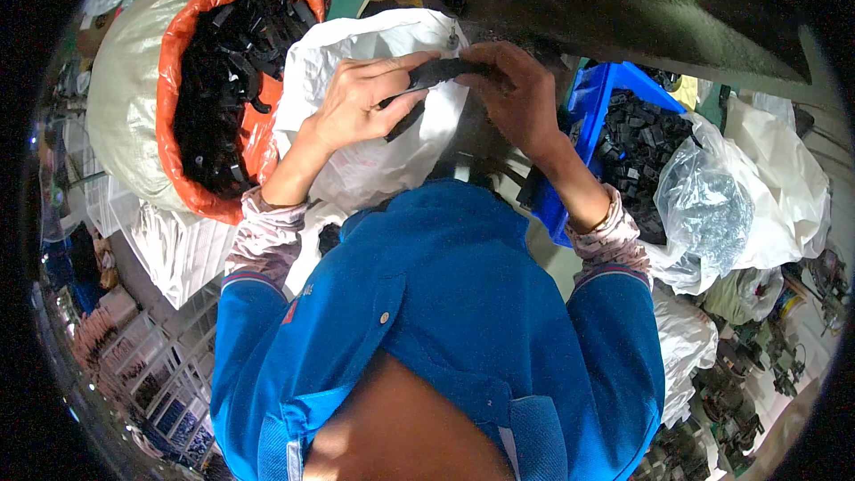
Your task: The person repeatedly picks small black plastic components from a blue bin and a white sack, joins them together by hand, and places the assembled units into the sack. The process is continuous and repetitive throughout the clip.
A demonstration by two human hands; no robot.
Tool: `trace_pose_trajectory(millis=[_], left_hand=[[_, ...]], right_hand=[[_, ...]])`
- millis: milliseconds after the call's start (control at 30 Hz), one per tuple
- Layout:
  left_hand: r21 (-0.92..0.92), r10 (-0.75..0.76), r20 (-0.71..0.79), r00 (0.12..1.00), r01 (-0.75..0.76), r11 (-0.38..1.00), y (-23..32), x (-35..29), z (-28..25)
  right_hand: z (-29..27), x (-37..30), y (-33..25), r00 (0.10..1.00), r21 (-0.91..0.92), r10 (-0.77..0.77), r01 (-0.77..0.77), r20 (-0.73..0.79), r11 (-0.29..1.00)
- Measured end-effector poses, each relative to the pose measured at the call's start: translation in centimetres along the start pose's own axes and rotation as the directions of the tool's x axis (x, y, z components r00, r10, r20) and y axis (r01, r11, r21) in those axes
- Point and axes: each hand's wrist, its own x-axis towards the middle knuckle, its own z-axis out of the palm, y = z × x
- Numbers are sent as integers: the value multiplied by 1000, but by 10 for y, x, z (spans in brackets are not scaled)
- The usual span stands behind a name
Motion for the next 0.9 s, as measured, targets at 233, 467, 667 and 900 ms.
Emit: trace_pose_trajectory(millis=[233, 467, 667, 900], left_hand=[[74, 138, 87, 987, -144, 987, -18, 20, -21], [61, 282, 137, 950, -292, 955, -37, 50, -32], [-30, 198, 259, 945, -197, 980, -52, 59, -25], [-43, -19, 320, 947, 34, 999, -57, 53, -26]], right_hand=[[9, 13, 11, 993, -87, -96, 91, -63, 992], [11, 22, 7, 972, -8, -165, 166, -166, 986], [3, 21, 52, 983, -215, -151, 126, -108, 968], [-1, 39, 32, 991, 142, 132, -131, 3, 981]])
